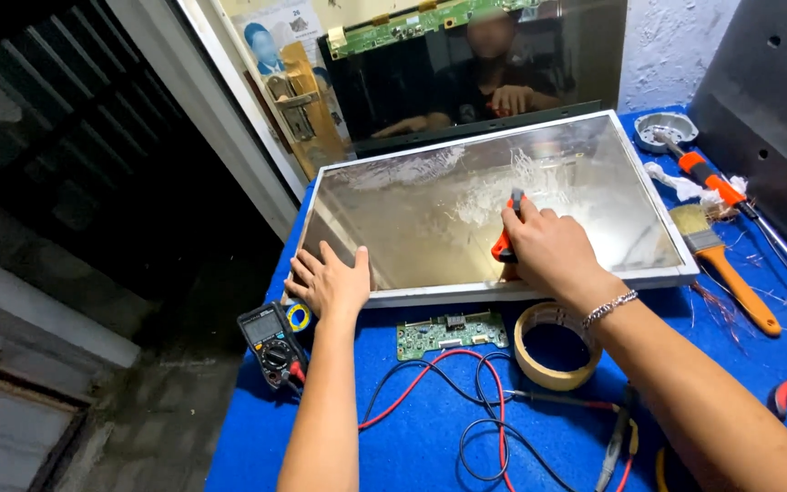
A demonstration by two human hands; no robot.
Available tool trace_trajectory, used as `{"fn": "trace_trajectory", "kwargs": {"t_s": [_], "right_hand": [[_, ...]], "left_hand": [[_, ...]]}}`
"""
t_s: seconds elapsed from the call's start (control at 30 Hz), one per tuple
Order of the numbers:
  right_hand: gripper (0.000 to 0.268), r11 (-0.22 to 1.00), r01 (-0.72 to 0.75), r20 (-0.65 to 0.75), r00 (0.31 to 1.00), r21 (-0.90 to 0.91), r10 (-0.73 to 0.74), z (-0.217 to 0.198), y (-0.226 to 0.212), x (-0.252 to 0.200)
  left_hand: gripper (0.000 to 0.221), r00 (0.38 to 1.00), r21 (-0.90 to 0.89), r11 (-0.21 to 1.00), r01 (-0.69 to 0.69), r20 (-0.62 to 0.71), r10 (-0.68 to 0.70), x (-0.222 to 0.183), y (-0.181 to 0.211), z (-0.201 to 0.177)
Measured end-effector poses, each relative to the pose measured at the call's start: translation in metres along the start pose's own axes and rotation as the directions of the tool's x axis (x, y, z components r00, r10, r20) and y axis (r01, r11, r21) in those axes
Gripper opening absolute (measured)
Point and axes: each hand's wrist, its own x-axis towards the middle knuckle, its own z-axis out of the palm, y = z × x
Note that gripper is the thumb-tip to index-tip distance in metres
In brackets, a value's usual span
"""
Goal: Scraping residue from an LCD panel with a utility knife and cleaning it with a brush.
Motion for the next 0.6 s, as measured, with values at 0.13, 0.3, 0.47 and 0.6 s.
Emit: {"fn": "trace_trajectory", "kwargs": {"t_s": [0.13,0.3,0.47,0.6], "right_hand": [[0.075,0.997,0.011,0.058,0.998,0.074,-0.016,-0.017,-0.004,0.0],[0.074,0.99,0.003,0.073,0.997,0.142,-0.014,-0.017,0.003,0.003],[0.07,0.979,-0.023,0.143,0.99,0.204,-0.007,-0.027,0.006,0.001],[0.08,0.975,0.013,0.13,0.991,0.221,-0.043,-0.007,0.012,0.005]], "left_hand": [[0.085,1.0,-0.026,1.0,0.011,0.013,-0.011,-0.003,0.002,-0.003],[0.085,1.0,-0.004,1.0,0.01,0.023,-0.01,-0.006,0.004,-0.007],[0.086,1.0,-0.007,1.0,0.015,0.026,-0.015,-0.001,0.001,-0.002],[0.088,0.999,0.006,1.0,-0.011,-0.053,0.012,0.012,-0.006,0.016]]}}
